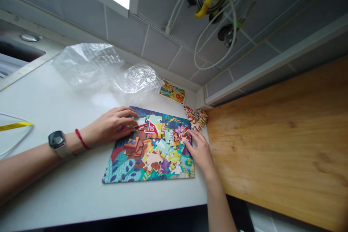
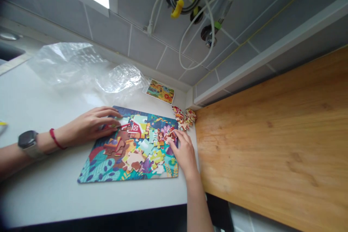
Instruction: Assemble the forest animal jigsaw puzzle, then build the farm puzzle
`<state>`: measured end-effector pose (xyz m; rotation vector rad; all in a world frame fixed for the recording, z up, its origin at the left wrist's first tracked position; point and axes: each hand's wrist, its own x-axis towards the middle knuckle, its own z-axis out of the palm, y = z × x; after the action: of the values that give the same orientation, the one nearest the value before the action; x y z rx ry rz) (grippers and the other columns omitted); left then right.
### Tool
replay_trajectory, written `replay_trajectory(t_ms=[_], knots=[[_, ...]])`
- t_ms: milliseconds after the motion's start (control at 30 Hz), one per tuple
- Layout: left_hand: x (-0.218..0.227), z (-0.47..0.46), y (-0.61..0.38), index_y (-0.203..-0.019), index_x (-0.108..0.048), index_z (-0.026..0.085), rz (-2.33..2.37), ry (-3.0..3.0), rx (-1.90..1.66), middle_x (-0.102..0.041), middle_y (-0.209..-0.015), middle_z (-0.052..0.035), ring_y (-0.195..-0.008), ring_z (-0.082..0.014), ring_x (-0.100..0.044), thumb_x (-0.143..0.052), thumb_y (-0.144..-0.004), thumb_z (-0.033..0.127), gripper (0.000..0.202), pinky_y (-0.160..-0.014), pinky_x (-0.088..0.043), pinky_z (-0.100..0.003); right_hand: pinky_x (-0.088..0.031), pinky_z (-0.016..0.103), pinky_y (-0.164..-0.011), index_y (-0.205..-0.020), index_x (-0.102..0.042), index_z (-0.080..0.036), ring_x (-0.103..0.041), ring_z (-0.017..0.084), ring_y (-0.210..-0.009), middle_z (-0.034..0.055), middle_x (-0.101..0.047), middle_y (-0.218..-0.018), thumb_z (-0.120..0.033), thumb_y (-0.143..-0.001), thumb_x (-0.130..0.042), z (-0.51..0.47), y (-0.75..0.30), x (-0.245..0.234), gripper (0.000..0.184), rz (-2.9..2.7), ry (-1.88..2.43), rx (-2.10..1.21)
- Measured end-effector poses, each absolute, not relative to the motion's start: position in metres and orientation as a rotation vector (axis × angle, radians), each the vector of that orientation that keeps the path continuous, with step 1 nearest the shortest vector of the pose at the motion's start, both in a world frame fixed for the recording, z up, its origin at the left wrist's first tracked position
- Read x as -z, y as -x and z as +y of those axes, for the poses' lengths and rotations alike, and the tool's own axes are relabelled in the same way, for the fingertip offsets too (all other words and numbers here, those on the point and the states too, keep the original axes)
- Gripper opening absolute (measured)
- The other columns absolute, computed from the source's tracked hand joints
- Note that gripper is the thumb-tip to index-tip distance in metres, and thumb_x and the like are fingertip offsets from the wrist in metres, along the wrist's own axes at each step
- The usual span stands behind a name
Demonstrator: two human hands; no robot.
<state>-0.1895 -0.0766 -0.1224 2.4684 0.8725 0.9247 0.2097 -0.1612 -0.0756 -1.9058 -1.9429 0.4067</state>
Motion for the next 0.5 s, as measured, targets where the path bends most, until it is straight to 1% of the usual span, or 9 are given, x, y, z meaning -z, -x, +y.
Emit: replay_trajectory(t_ms=[133,267,333,500], knots=[[0.123,-0.076,0.189,-0.105,-0.079,0.027,0.849,-2.487,-0.913,-0.075,-0.121,-0.0073,-0.111,-0.0253,-0.068,-0.061,-0.102,0.038,0.021,-0.097,-0.058,-0.041,-0.050,0.050,-0.115,-0.127,-0.077,-0.024,-0.064,0.031,-0.130,0.0124,-0.070,-0.138,-0.046,-0.093,-0.072,-0.162,-0.214,0.082,0.042,-1.886,1.881,-0.414],[0.123,-0.075,0.188,-0.105,-0.079,0.027,0.829,-2.495,-0.930,-0.075,-0.120,-0.0078,-0.110,-0.0256,-0.068,-0.061,-0.102,0.039,0.022,-0.095,-0.059,-0.040,-0.056,0.047,-0.108,-0.119,-0.081,-0.022,-0.071,0.029,-0.116,0.0130,-0.077,-0.122,-0.040,-0.092,-0.071,-0.162,-0.220,0.085,0.034,-1.853,1.831,-0.360],[0.124,-0.075,0.188,-0.104,-0.079,0.027,0.827,-2.485,-0.941,-0.075,-0.119,-0.0079,-0.110,-0.0253,-0.068,-0.061,-0.102,0.040,0.023,-0.096,-0.058,-0.040,-0.057,0.047,-0.105,-0.116,-0.082,-0.021,-0.073,0.028,-0.112,0.0130,-0.079,-0.117,-0.038,-0.091,-0.071,-0.164,-0.220,0.084,0.032,-1.860,1.813,-0.318],[0.123,-0.074,0.187,-0.104,-0.080,0.026,0.818,-2.496,-0.945,-0.075,-0.117,-0.0093,-0.107,-0.0259,-0.068,-0.059,-0.102,0.042,0.027,-0.093,-0.059,-0.040,-0.057,0.046,-0.106,-0.113,-0.082,-0.021,-0.073,0.027,-0.113,0.0129,-0.079,-0.118,-0.035,-0.094,-0.070,-0.170,-0.208,0.067,0.027,-1.897,1.757,-0.236]])
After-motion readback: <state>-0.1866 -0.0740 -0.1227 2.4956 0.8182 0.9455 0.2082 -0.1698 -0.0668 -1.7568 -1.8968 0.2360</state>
